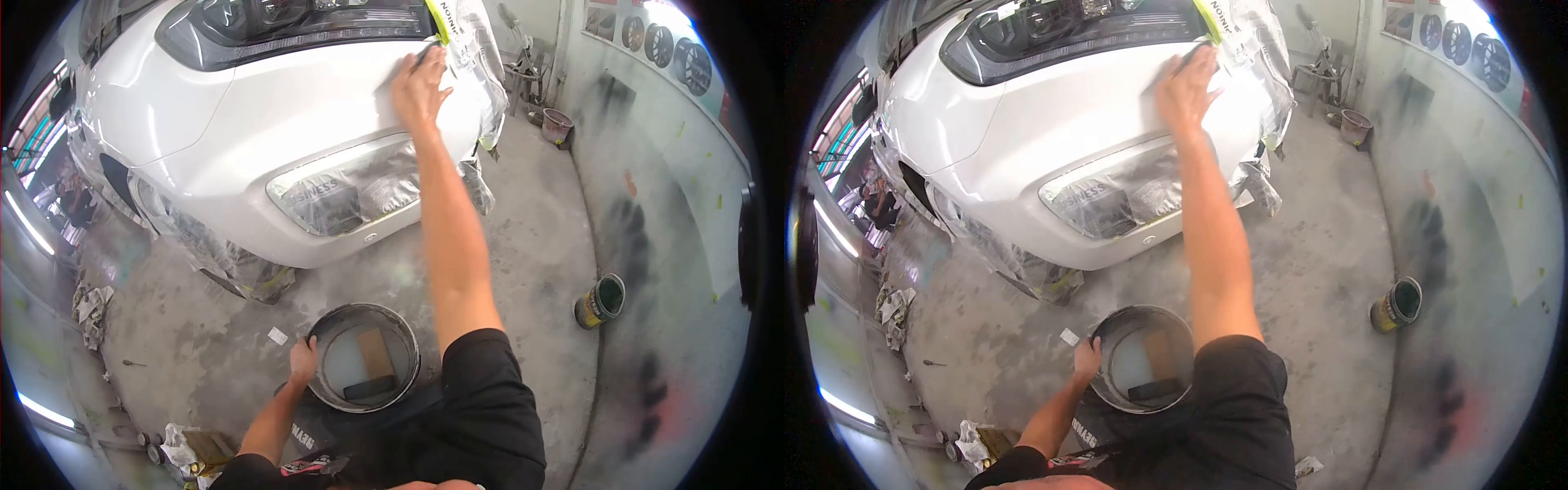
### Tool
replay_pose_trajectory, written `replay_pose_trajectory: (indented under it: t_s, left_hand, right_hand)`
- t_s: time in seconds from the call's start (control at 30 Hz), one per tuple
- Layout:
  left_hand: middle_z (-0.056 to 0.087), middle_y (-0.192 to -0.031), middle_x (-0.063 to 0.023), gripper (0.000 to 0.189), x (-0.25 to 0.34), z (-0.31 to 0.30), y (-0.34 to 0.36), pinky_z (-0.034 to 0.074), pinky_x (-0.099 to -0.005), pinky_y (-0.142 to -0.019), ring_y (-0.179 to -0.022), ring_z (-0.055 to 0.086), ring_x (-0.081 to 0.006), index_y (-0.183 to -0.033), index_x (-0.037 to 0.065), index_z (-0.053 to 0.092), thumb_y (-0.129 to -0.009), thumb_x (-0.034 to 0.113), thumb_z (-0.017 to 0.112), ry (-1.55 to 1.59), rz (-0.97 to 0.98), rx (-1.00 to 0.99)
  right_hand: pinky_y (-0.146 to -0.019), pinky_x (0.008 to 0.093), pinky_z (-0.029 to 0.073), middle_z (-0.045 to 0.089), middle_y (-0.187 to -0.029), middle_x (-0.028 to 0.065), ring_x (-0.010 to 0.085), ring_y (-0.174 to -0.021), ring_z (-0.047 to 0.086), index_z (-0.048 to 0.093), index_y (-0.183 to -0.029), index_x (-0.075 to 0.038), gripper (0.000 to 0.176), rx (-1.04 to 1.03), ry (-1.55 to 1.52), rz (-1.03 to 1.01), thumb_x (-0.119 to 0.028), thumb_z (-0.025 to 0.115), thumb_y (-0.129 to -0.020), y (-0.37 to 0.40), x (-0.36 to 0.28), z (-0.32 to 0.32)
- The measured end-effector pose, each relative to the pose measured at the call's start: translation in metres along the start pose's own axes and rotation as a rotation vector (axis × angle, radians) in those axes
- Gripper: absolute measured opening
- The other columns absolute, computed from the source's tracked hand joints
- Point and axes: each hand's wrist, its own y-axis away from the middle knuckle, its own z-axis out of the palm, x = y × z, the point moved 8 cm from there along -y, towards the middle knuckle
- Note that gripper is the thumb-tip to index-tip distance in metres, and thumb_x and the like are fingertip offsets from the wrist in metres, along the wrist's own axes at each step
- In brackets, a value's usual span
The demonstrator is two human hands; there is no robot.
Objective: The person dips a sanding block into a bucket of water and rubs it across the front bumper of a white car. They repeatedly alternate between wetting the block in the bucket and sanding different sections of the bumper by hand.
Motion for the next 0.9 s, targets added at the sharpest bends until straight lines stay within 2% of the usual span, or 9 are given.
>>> replay_pose_trajectory:
  t_s: [0.2,0.23,0.37,0.47,0.6,0.7,0.8,0.83,0.9]
  left_hand:
    - [0.065,-0.086,-0.0333,0.047,-0.005,0.008,-0.004,0.05,-0.0554,-0.078,-0.087,0.064,-0.0504,-0.095,-0.008,0.063,-0.1,0.037,0.05,0.019,-0.025,-0.05]
    - [0.065,-0.086,-0.0331,0.047,-0.006,0.008,-0.004,0.05,-0.0554,-0.078,-0.087,0.064,-0.0505,-0.095,-0.008,0.063,-0.099,0.037,0.05,0.014,-0.018,-0.042]
    - [0.066,-0.086,-0.0329,0.048,-0.002,0.004,-0.004,0.05,-0.0552,-0.078,-0.086,0.064,-0.0506,-0.095,-0.008,0.063,-0.099,0.038,0.051,0.007,-0.015,-0.017]
    - [0.066,-0.086,-0.0328,0.048,-0.004,0.005,-0.003,0.05,-0.0552,-0.077,-0.086,0.064,-0.051,-0.095,-0.008,0.063,-0.099,0.038,0.051,0.005,-0.039,-0.042]
    - [0.066,-0.086,-0.033,0.048,-0.007,0.007,-0.003,0.05,-0.055,-0.076,-0.085,0.063,-0.0515,-0.095,-0.008,0.062,-0.1,0.037,0.05,0.004,-0.02,-0.04]
    - [0.065,-0.09,-0.0334,0.047,-0.007,0.005,-0.003,0.049,-0.0543,-0.079,-0.09,0.063,-0.0514,-0.1,-0.01,0.063,-0.099,0.036,0.052,0.051,-0.072,-0.054]
    - [0.065,-0.085,-0.0336,0.048,0.0,0.001,0.0,0.051,-0.0543,-0.077,-0.085,0.064,-0.0507,-0.098,-0.009,0.062,-0.1,0.037,0.05,0.003,-0.022,-0.042]
    - [0.065,-0.085,-0.0336,0.048,-0.002,0.001,0.001,0.051,-0.0543,-0.077,-0.085,0.064,-0.0507,-0.098,-0.009,0.062,-0.1,0.037,0.05,-0.004,-0.024,-0.038]
    - [0.065,-0.085,-0.0336,0.047,-0.002,0.002,0.0,0.051,-0.0543,-0.077,-0.086,0.064,-0.0506,-0.098,-0.009,0.062,-0.099,0.037,0.05,-0.012,-0.02,-0.023]
  right_hand:
    - [-0.113,0.0715,0.007,0.025,-0.157,0.0275,0.0398,-0.147,0.021,0.03,-0.145,0.012,0.064,-0.105,0.137,0.219,-0.035,0.038,-0.102,0.011,0.008,-0.013]
    - [-0.112,0.0718,0.009,0.032,-0.151,0.0293,0.0416,-0.145,0.024,0.03,-0.143,0.013,0.064,-0.062,0.088,0.247,-0.035,0.038,-0.102,0.006,0.008,-0.012]
    - [-0.111,0.0718,0.01,0.032,-0.15,0.0315,0.0438,-0.144,0.025,0.028,-0.144,0.014,0.064,0.064,-0.302,0.092,-0.035,0.035,-0.103,-0.02,-0.01,-0.01]
    - [-0.111,0.0713,0.011,0.023,-0.156,0.0313,0.0429,-0.146,0.021,0.028,-0.144,0.014,0.064,-0.215,-0.018,0.196,-0.036,0.033,-0.104,-0.006,0.009,-0.011]
    - [-0.111,0.0725,0.01,0.043,-0.141,0.0268,0.0401,-0.141,0.031,0.043,-0.127,0.008,0.048,-0.054,-0.023,0.317,-0.032,0.039,-0.101,-0.011,0.01,-0.013]
    - [-0.111,0.0735,0.009,0.048,-0.129,0.0241,0.0391,-0.136,0.037,0.047,-0.118,0.006,0.044,0.175,-0.149,0.047,-0.034,0.04,-0.101,-0.006,0.016,-0.006]
    - [-0.112,0.0716,0.011,0.042,-0.141,0.0274,0.04,-0.142,0.03,0.044,-0.125,0.01,0.052,-0.058,0.216,0.134,-0.036,0.037,-0.102,-0.001,0.026,-0.015]
    - [-0.112,0.0712,0.012,0.031,-0.151,0.0304,0.0412,-0.145,0.025,0.037,-0.136,0.014,0.061,-0.195,0.156,0.268,-0.037,0.037,-0.102,-0.004,0.018,-0.016]
    - [-0.112,0.0713,0.012,0.025,-0.155,0.031,0.0414,-0.147,0.023,0.031,-0.141,0.016,0.066,-0.085,0.056,0.258,-0.037,0.037,-0.101,0.004,0.011,-0.005]
